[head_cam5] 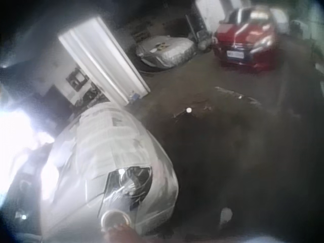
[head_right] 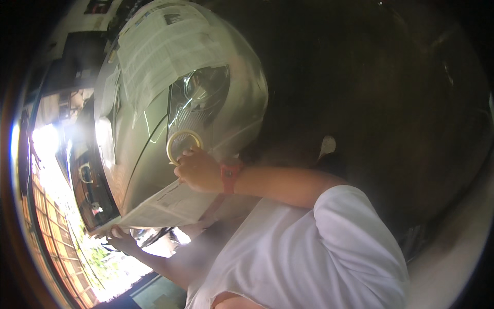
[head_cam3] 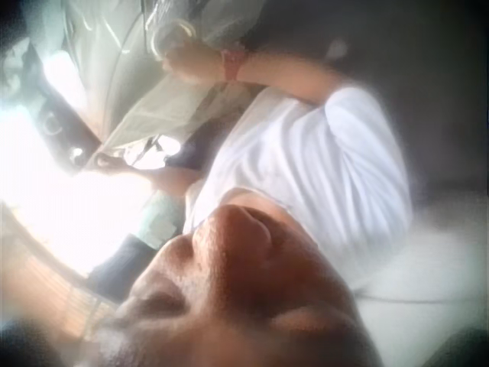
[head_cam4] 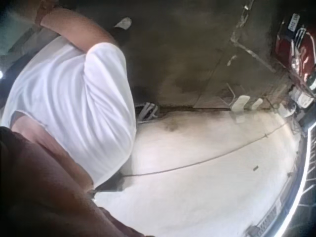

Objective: The person tapes newspaper sheets onto the hood of a silver car in a garage. They unfold newspaper pages, position them over the hood surface, and secure them with masking tape, progressively covering the hood area.

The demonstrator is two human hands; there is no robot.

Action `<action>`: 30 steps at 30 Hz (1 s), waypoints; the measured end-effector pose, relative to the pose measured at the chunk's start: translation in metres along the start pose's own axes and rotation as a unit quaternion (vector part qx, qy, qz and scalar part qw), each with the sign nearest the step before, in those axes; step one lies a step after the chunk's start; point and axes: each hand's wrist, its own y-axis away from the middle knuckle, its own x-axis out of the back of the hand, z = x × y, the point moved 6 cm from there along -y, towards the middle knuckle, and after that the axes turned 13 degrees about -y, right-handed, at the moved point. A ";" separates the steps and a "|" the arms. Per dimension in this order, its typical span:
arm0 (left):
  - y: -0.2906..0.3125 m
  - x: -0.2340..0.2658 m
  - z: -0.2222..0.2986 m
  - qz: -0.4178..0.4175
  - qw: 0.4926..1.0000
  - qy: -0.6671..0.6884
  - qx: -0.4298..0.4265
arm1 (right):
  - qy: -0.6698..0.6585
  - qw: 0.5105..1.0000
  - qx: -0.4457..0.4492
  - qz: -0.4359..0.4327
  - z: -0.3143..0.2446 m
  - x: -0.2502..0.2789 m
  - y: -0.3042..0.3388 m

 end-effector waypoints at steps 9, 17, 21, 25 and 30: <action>-0.116 -0.016 0.473 0.209 0.842 0.062 -0.494 | -0.351 0.892 -0.262 0.113 0.127 -0.006 0.013; 0.050 -0.169 0.736 0.110 0.621 -0.009 -0.776 | -0.485 0.704 -0.399 0.332 0.220 -0.061 0.088; 0.101 -0.238 0.772 0.021 0.550 -0.075 -0.831 | -0.536 0.679 -0.385 0.322 0.239 -0.094 0.097; 0.115 -0.293 0.788 -0.055 0.486 -0.158 -0.858 | -0.619 0.636 -0.356 0.294 0.254 -0.114 0.102; 0.093 -0.333 0.810 -0.181 0.509 -0.227 -0.810 | -0.612 0.665 -0.283 0.320 0.274 -0.108 0.110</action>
